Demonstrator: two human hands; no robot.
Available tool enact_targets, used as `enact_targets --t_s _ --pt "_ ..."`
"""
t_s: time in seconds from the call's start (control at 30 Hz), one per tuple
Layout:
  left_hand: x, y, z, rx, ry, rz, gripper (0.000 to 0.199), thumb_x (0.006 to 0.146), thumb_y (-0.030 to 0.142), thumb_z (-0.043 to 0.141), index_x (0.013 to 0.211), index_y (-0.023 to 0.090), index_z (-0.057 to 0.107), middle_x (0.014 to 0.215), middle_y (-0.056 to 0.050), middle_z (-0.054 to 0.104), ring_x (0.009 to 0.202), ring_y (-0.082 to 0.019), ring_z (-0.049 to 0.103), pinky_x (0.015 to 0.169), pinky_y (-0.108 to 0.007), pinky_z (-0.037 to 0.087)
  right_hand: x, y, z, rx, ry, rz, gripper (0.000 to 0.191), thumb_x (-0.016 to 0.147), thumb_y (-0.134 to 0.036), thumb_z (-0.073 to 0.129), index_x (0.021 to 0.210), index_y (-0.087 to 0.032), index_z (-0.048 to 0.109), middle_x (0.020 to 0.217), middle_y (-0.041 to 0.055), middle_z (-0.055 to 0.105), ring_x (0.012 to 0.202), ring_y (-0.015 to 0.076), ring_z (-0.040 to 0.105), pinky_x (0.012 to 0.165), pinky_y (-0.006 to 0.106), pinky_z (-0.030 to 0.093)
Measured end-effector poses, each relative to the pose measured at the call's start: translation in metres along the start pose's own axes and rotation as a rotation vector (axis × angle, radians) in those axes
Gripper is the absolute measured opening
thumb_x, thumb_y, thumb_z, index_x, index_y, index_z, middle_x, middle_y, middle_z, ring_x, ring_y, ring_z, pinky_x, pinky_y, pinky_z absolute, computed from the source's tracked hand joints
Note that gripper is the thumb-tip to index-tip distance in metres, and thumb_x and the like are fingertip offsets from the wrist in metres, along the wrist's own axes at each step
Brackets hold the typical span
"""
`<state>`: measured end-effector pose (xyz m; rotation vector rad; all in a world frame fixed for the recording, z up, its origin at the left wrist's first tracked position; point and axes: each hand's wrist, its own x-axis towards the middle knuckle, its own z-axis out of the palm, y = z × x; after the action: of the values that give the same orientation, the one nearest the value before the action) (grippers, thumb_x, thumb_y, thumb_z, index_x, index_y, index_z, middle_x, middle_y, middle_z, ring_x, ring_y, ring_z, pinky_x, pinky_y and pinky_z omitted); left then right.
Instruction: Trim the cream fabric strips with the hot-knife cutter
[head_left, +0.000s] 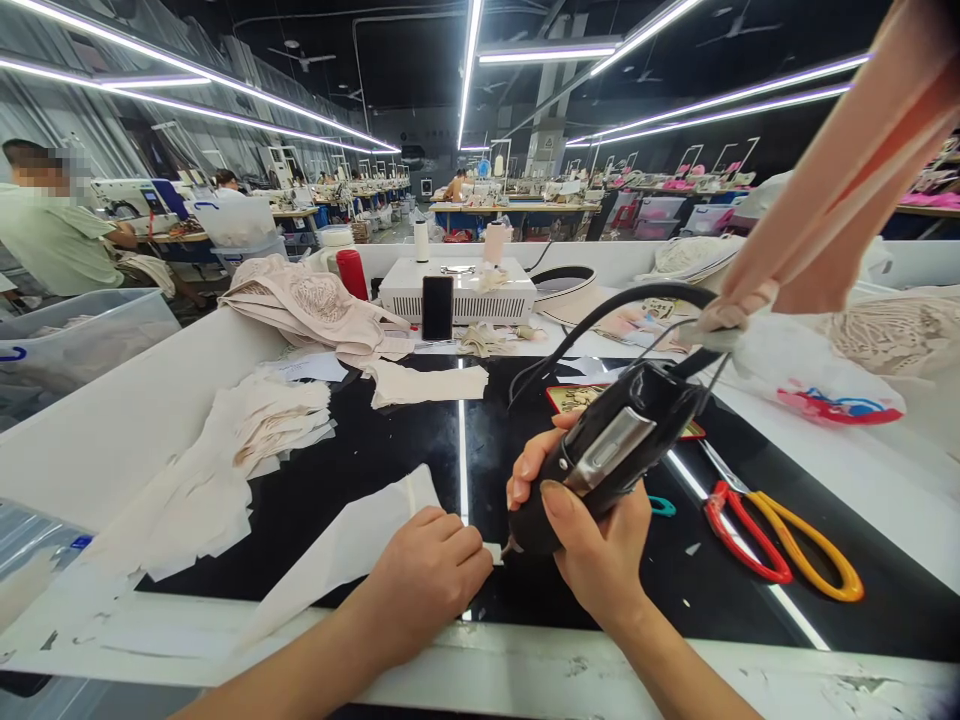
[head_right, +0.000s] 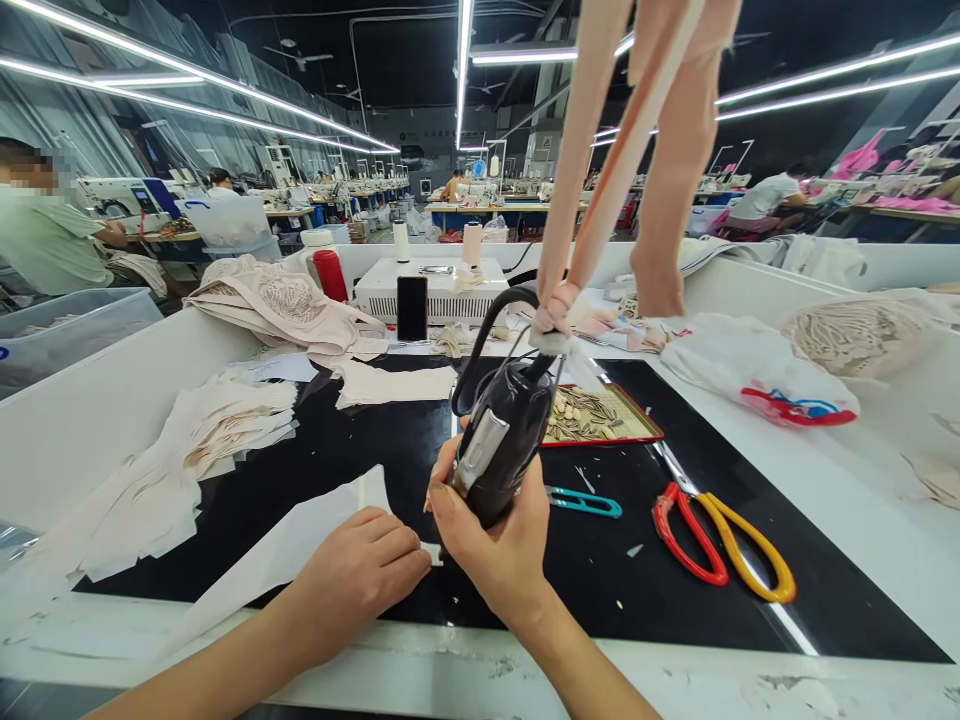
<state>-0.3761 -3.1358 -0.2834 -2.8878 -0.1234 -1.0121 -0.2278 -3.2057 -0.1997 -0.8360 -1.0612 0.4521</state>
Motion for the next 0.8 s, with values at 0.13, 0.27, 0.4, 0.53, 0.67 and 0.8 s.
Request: enact_targets --t_s 0.13,0.27,0.4,0.53,0.67,0.8 --pt "0.001 0.001 -0.001 0.003 0.004 -0.008 0.035 0.108 0.008 0.043 0.076 0.019 0.051 0.071 0.002 0.052 0.064 -0.015 0.048 0.064 -0.033 0.037 0.000 0.000 0.001 -0.011 0.001 0.008 0.039 0.089 -0.040 0.084 0.117 -0.028 0.059 0.082 -0.0039 0.067 0.058 0.0124 0.062 0.051 0.026 0.057" --pt "0.000 0.001 0.001 -0.013 0.000 -0.018 0.032 0.108 0.009 0.046 0.078 0.019 0.053 0.071 0.002 0.053 0.064 -0.015 0.049 0.064 -0.033 0.038 -0.002 -0.001 0.001 -0.042 -0.002 0.007 0.034 0.091 -0.038 0.081 0.115 -0.027 0.058 0.081 -0.0029 0.066 0.059 0.0134 0.063 0.053 0.028 0.058" --pt "-0.005 -0.001 0.002 -0.062 -0.025 -0.047 0.026 0.108 0.012 0.051 0.083 0.019 0.057 0.074 0.002 0.058 0.069 -0.016 0.055 0.067 -0.033 0.040 -0.003 -0.001 0.001 -0.052 -0.007 0.008 0.031 0.092 -0.037 0.079 0.113 -0.029 0.058 0.081 -0.0031 0.066 0.058 0.0135 0.063 0.052 0.027 0.057" --pt "-0.012 -0.008 -0.002 -0.114 -0.062 -0.086 0.024 0.108 0.014 0.052 0.085 0.019 0.060 0.080 0.001 0.064 0.073 -0.017 0.058 0.069 -0.033 0.042 -0.003 -0.001 -0.001 -0.025 -0.020 0.006 0.037 0.090 -0.037 0.082 0.117 -0.029 0.058 0.082 -0.0027 0.066 0.059 0.0129 0.063 0.053 0.027 0.057" --pt "-0.016 -0.014 -0.008 -0.167 -0.070 -0.117 0.023 0.109 0.017 0.050 0.092 0.019 0.065 0.084 -0.001 0.067 0.080 -0.018 0.064 0.071 -0.032 0.044 -0.004 0.001 -0.003 -0.018 -0.028 0.008 0.038 0.090 -0.036 0.082 0.120 -0.029 0.059 0.085 -0.0021 0.067 0.061 0.0127 0.063 0.055 0.027 0.057" --pt "-0.018 -0.016 -0.011 -0.200 -0.038 -0.137 0.023 0.110 0.019 0.050 0.096 0.019 0.068 0.086 -0.001 0.069 0.080 -0.018 0.064 0.071 -0.032 0.045 -0.006 0.001 -0.007 -0.016 -0.038 0.017 0.036 0.092 -0.034 0.081 0.122 -0.030 0.060 0.086 -0.0019 0.067 0.063 0.0136 0.064 0.056 0.028 0.058"
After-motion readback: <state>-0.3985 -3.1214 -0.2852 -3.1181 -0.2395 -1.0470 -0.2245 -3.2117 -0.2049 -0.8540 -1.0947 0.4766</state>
